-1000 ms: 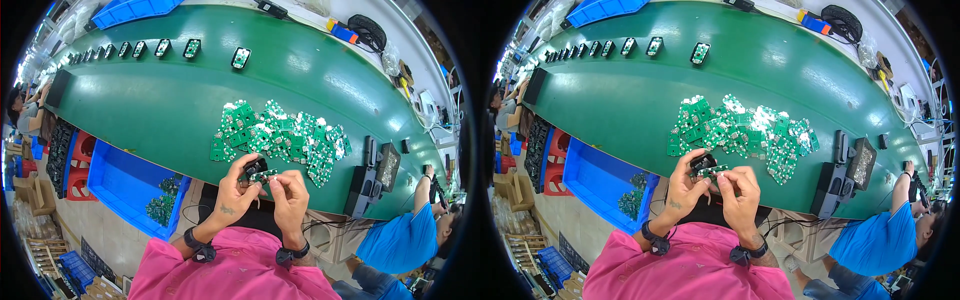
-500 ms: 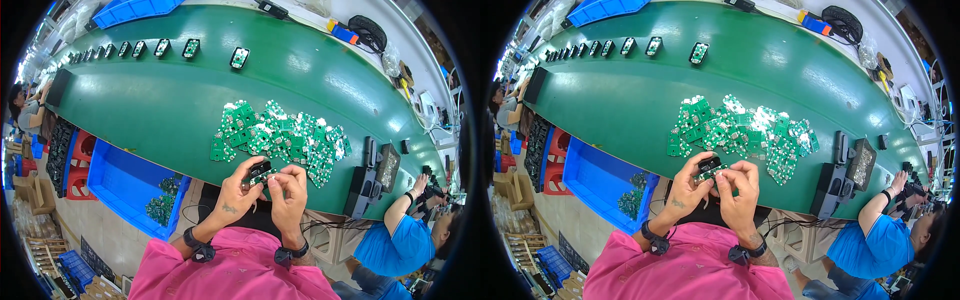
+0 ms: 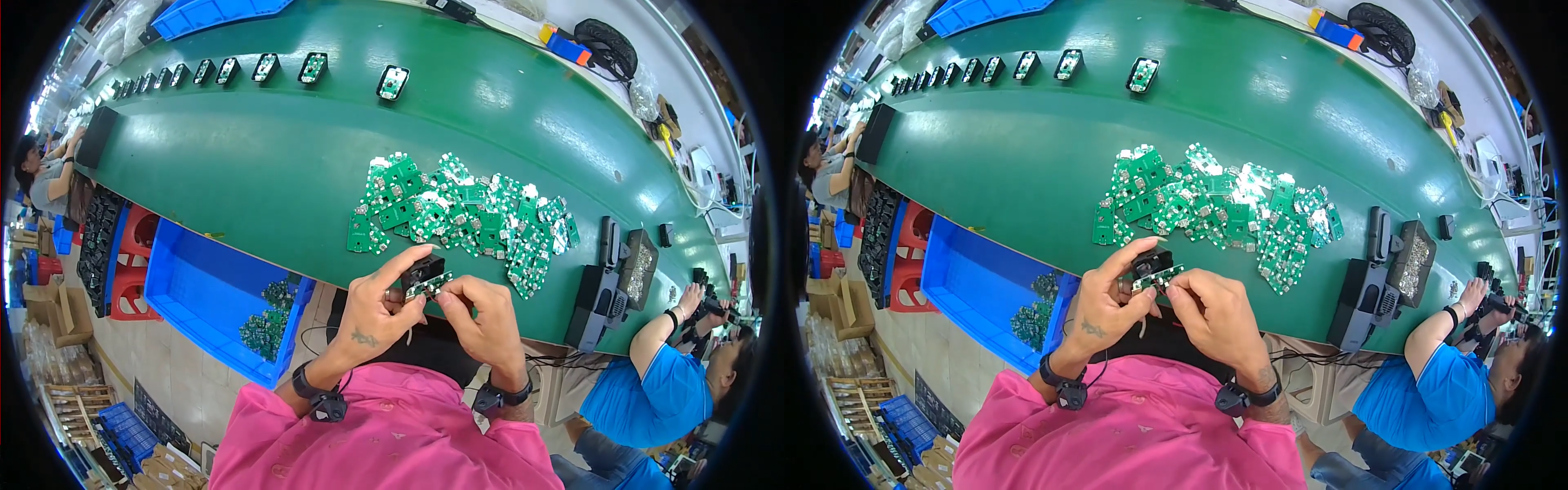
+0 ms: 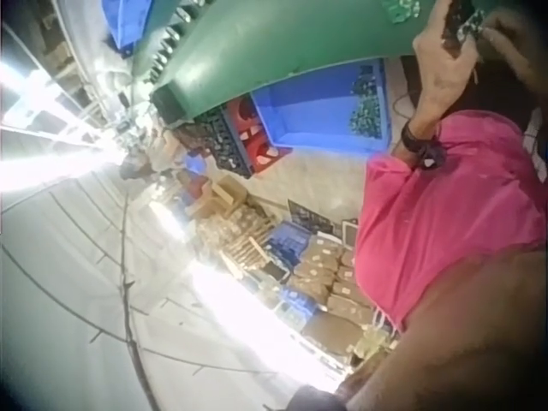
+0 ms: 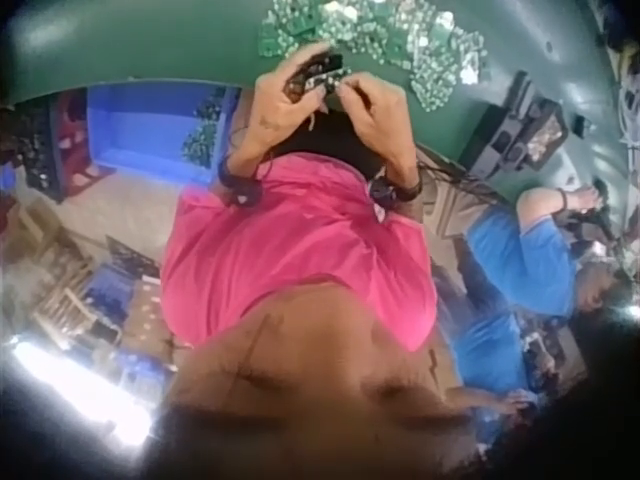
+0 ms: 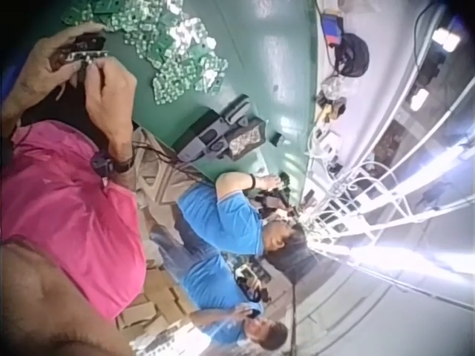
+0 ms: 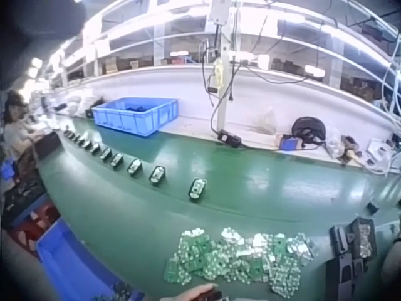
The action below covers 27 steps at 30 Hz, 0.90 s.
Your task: The person assembles electronic devices by picking up a black plastic housing and a green circuit board, fitting the board into the housing, and pressing them together. Once assembled, the person places the finished unit onto the green conveyor belt alongside other completed devices.
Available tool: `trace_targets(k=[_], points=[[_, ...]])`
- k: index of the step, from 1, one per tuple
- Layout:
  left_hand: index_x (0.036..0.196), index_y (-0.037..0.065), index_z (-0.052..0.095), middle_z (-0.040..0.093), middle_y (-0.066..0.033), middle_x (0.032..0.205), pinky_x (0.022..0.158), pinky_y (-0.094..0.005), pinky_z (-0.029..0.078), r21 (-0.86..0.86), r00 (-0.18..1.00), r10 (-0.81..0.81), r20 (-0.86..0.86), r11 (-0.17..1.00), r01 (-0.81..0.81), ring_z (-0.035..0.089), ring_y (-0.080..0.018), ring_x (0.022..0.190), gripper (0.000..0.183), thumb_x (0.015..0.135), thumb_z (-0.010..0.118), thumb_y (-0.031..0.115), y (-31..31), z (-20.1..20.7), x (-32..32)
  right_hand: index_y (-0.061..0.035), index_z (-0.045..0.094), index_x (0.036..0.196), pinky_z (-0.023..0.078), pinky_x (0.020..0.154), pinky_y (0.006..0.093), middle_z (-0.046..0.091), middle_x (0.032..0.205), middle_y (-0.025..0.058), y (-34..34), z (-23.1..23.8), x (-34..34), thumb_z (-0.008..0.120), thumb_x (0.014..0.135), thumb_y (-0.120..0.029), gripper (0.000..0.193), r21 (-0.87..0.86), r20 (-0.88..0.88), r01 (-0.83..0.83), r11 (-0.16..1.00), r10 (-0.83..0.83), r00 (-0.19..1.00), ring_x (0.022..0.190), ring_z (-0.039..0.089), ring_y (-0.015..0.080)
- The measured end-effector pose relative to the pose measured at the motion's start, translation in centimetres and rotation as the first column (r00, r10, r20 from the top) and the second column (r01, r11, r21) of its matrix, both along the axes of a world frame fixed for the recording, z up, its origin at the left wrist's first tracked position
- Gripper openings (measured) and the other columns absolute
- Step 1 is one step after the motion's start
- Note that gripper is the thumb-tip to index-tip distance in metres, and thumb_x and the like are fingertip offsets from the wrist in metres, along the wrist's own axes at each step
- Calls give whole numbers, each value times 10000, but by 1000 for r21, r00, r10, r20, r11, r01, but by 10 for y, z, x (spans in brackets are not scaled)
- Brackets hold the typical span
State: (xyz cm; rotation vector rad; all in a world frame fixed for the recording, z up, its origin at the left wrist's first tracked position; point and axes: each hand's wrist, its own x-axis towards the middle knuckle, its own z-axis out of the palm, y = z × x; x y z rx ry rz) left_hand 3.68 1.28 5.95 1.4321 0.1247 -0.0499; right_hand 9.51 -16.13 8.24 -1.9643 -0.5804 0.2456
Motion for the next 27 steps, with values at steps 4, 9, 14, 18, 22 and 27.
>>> trace_targets(k=[4,9,14,18,22,27], points=[[1413,17,467,632,-112,1150,735,-279,619,52,1000,-21,-4,998,21,663,-123,891,584,853,587,-98,1,1,-1,18,645,834,425,517,292,620,677,85,-2,5,6,655,855,-57,78,-32,-41,-107,994,106,994,554,566,161],[1393,22,495,650,-111,1121,731,-284,626,160,995,-98,-4,982,97,689,-139,876,576,839,584,-106,5,3,1,23,645,812,421,508,296,612,648,94,-5,3,9,648,846,-71,100,-51,-110,-146,988,140,984,539,563,163],[1383,45,516,676,-92,1045,690,-265,610,161,996,-91,0,983,90,699,-130,807,583,824,601,-95,4,4,0,19,632,817,463,524,353,634,670,127,-7,9,12,614,875,-76,113,-74,-167,-198,977,184,969,560,618,243],[1377,108,541,652,-117,881,537,-272,497,358,986,-158,54,925,128,589,-120,564,619,777,630,-11,6,11,4,12,635,815,462,518,361,627,667,137,-9,7,11,625,855,-77,98,-90,-165,-201,975,185,969,552,612,256],[1370,118,546,647,-127,861,557,-286,504,401,981,-183,65,905,143,586,-131,574,621,767,633,-2,8,15,5,-5,628,795,458,510,377,605,654,141,-9,0,8,641,822,-81,82,-139,-37,-190,972,186,982,547,598,293],[1335,79,566,697,-98,911,576,-241,558,345,995,-102,19,934,89,699,-124,638,569,783,645,-35,3,16,3,-14,611,771,454,507,381,599,651,136,-4,-2,0,649,809,-78,83,-158,87,-110,981,125,988,553,597,309]])
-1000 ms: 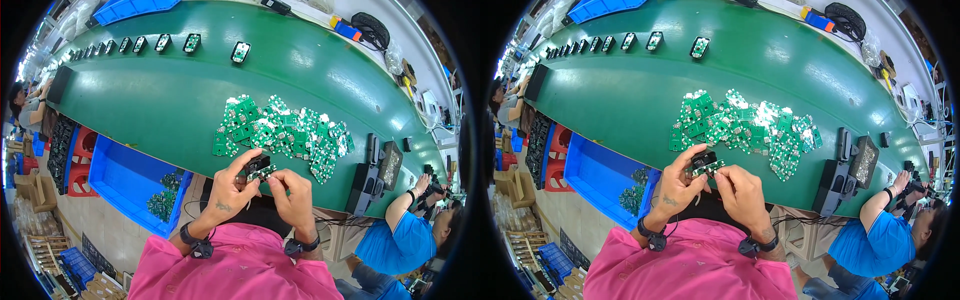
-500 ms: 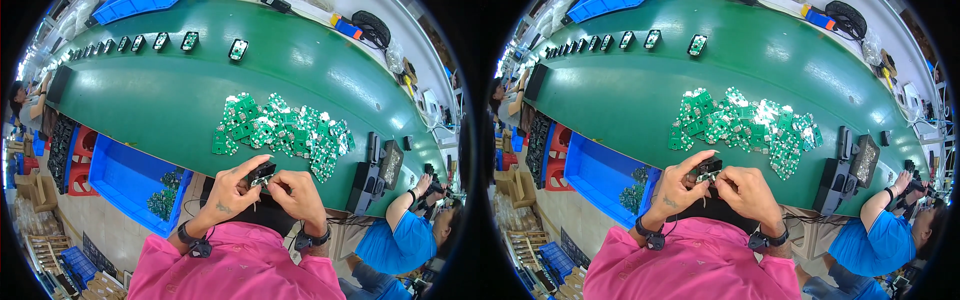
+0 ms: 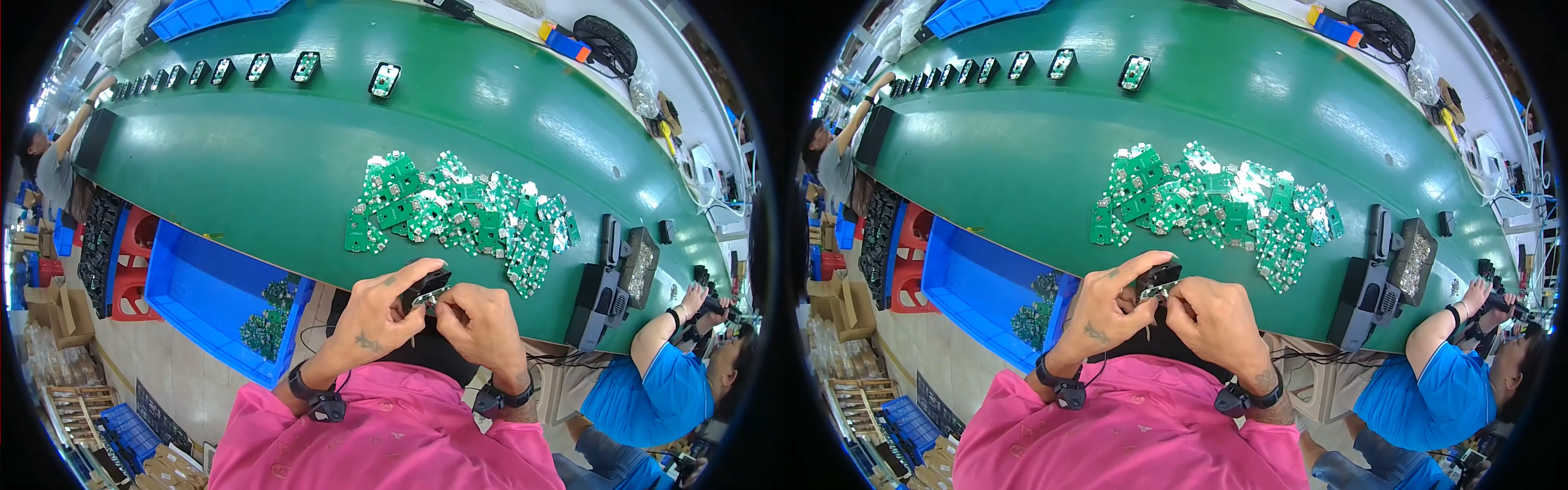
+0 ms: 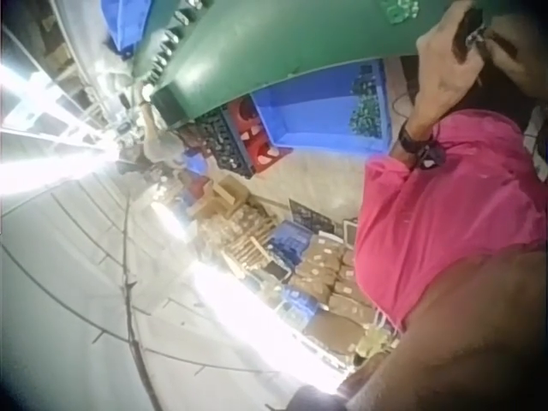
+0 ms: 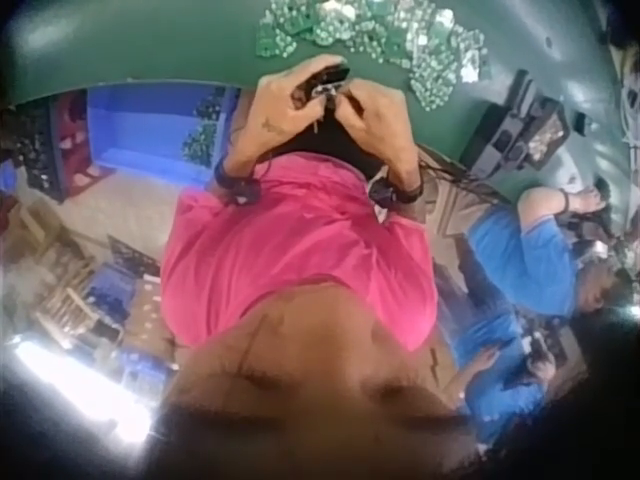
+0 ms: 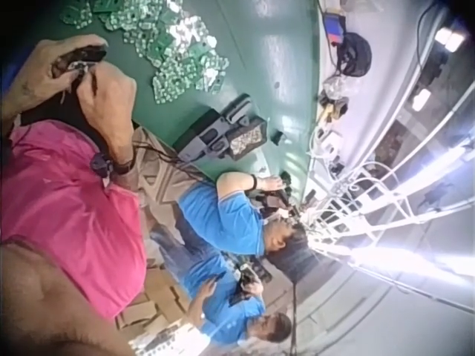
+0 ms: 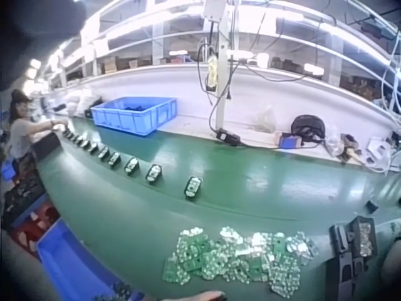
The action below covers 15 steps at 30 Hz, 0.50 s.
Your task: The person assembles electronic devices by picking up a black plastic housing and a green circuit board, fitting the board into the housing, and pressing them together. Once assembled, the person places the finished unit onto the green conveyor belt alongside other completed devices.
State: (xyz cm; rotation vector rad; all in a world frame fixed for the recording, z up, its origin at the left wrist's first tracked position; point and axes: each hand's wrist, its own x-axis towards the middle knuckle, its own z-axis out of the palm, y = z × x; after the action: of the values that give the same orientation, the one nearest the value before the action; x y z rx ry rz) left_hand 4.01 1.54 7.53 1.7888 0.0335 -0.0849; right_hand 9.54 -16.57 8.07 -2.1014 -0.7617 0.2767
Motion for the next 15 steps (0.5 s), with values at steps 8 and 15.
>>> trace_targets(k=[8,15], points=[[1366,57,521,677,-105,927,579,-271,567,-204,995,-52,-82,978,34,700,-143,666,556,825,605,-35,4,-2,-4,-12,635,768,452,491,325,591,636,89,-5,0,-4,660,808,-50,61,90,-129,31,995,-19,992,518,583,188],[1350,51,532,691,-112,990,598,-262,583,-6,999,-31,-44,999,31,708,-132,710,543,823,603,-57,2,2,-3,-11,624,772,469,502,361,604,650,113,3,-4,-7,661,804,-38,56,75,30,30,997,-32,999,537,606,257]])
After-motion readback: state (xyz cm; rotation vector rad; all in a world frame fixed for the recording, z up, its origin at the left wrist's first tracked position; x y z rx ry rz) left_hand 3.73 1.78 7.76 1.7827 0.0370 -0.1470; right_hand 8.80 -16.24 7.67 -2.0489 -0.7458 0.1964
